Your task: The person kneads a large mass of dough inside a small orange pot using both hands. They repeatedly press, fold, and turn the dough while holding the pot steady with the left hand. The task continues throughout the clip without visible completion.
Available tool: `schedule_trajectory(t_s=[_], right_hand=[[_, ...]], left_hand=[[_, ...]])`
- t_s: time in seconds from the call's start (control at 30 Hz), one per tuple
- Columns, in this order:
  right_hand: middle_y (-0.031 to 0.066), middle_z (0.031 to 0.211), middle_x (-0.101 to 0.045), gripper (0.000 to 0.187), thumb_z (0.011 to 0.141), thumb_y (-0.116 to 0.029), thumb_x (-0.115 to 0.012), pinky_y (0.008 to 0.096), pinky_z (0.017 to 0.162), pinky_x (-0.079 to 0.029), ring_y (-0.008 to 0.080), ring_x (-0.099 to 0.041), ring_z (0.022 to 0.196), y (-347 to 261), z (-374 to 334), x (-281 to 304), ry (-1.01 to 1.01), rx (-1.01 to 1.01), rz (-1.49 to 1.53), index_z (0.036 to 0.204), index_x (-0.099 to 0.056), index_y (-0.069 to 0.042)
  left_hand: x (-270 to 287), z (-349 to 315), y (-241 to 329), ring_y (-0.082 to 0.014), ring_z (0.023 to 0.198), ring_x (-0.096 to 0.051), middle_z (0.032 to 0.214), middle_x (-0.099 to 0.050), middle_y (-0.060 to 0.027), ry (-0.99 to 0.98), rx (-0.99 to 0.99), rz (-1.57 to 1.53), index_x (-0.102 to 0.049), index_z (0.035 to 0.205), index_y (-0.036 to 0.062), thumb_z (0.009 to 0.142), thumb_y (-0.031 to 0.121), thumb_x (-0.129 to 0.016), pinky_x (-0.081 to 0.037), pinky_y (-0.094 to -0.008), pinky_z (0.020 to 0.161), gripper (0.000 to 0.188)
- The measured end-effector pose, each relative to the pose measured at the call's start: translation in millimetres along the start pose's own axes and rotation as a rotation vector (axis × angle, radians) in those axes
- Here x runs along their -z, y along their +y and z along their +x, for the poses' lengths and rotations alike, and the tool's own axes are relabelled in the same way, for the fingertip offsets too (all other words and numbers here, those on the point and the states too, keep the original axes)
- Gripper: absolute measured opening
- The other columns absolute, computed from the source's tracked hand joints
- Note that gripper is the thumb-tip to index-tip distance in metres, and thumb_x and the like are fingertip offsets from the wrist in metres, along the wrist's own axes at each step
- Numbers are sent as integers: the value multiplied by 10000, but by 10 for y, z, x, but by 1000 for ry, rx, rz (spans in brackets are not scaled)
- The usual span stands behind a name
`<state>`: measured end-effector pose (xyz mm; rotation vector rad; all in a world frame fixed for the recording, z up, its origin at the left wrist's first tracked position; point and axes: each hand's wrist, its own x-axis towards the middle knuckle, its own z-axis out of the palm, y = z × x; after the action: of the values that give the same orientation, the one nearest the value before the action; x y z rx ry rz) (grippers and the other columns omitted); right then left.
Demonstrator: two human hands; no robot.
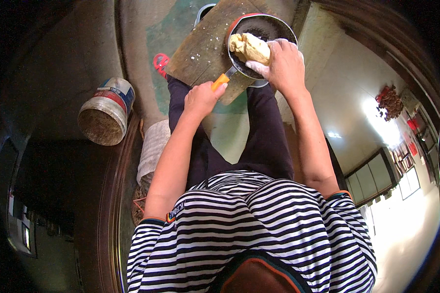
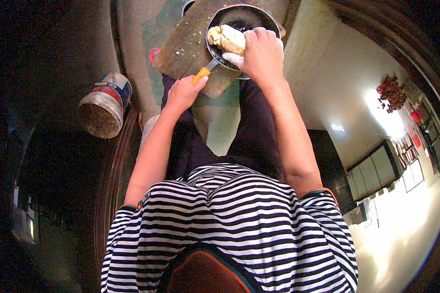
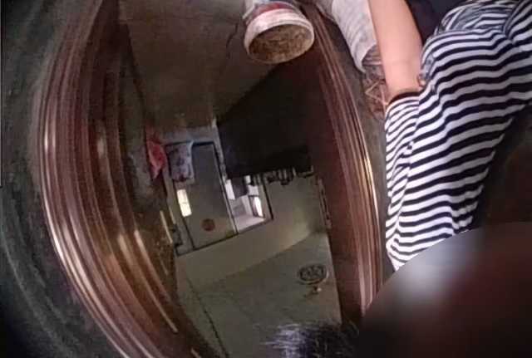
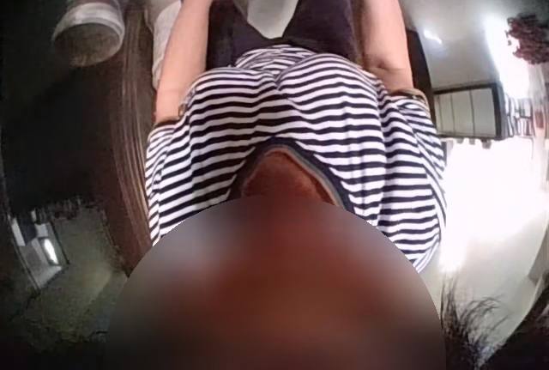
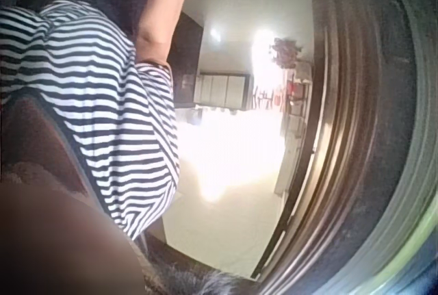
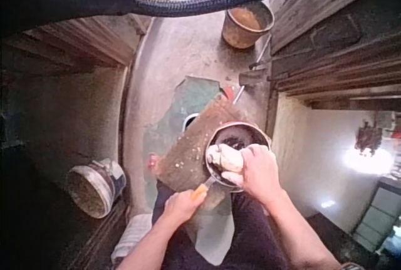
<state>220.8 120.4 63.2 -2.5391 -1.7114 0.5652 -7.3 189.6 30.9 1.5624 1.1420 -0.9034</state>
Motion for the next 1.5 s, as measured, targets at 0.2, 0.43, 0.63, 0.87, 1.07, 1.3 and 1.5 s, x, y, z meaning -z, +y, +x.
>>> schedule_trajectory(t_s=[0.2, 0.43, 0.63, 0.87, 1.07, 1.3, 1.5], right_hand=[[119, 864, -655, 394, 875, -477, -603, 454, 673, -495, 311, -647, 798, -208, 388, -46, -48, -119, -57, 1001, -640, -106], [148, 851, -668, 333, 830, -395, -648, 481, 733, -509, 354, -648, 855, -300, 545, -154, -137, -232, 30, 840, -609, -64], [144, 1179, -655, 353, 914, -287, -526, 423, 973, -461, 347, -591, 1111, -282, 452, -368, -130, -221, 409, 1187, -651, -100], [155, 1080, -665, 296, 904, -261, -469, 441, 935, -459, 349, -604, 1048, -244, 458, -672, -101, -118, 332, 990, -678, -70], [124, 865, -661, 231, 842, -252, -493, 481, 732, -488, 350, -619, 828, -300, 489, -850, 164, -188, 255, 786, -641, -83], [113, 838, -639, 211, 809, -270, -539, 463, 737, -481, 328, -617, 829, -229, 532, -1076, 41, -304, 73, 736, -638, -99], [77, 851, -643, 176, 773, -268, -573, 435, 740, -452, 297, -587, 820, -162, 560, -1236, 133, -274, 13, 745, -658, -117]], left_hand=[[-58, 8, 11, -409, 968, -640, 982, -683, -220, -18, -15, -54, -674, 1064, 108, 898, 624, -496, -488, -500, 811, 570], [-16, 58, -23, -412, 961, -642, 962, -682, -229, -24, 2, -3, -676, 1057, 107, 896, 634, -492, -489, -506, 813, 581], [29, 67, -17, -424, 948, -639, 942, -679, -235, -47, -46, -17, -670, 1016, 83, 900, 627, -485, -486, -515, 805, 586], [88, 61, -9, -431, 929, -640, 928, -678, -240, -93, -33, -33, -675, 995, 69, 893, 630, -493, -488, -514, 796, 598], [177, 107, -10, -425, 905, -646, 898, -680, -235, -80, -49, 8, -675, 963, 69, 889, 625, -499, -493, -515, 786, 588], [246, 145, 1, -426, 884, -648, 884, -679, -232, -117, -64, 49, -675, 977, 88, 886, 612, -510, -497, -523, 762, 557], [284, 138, 53, -416, 867, -659, 864, -682, -232, -116, -49, 72, -675, 968, 73, 889, 610, -518, -506, -513, 761, 565]])
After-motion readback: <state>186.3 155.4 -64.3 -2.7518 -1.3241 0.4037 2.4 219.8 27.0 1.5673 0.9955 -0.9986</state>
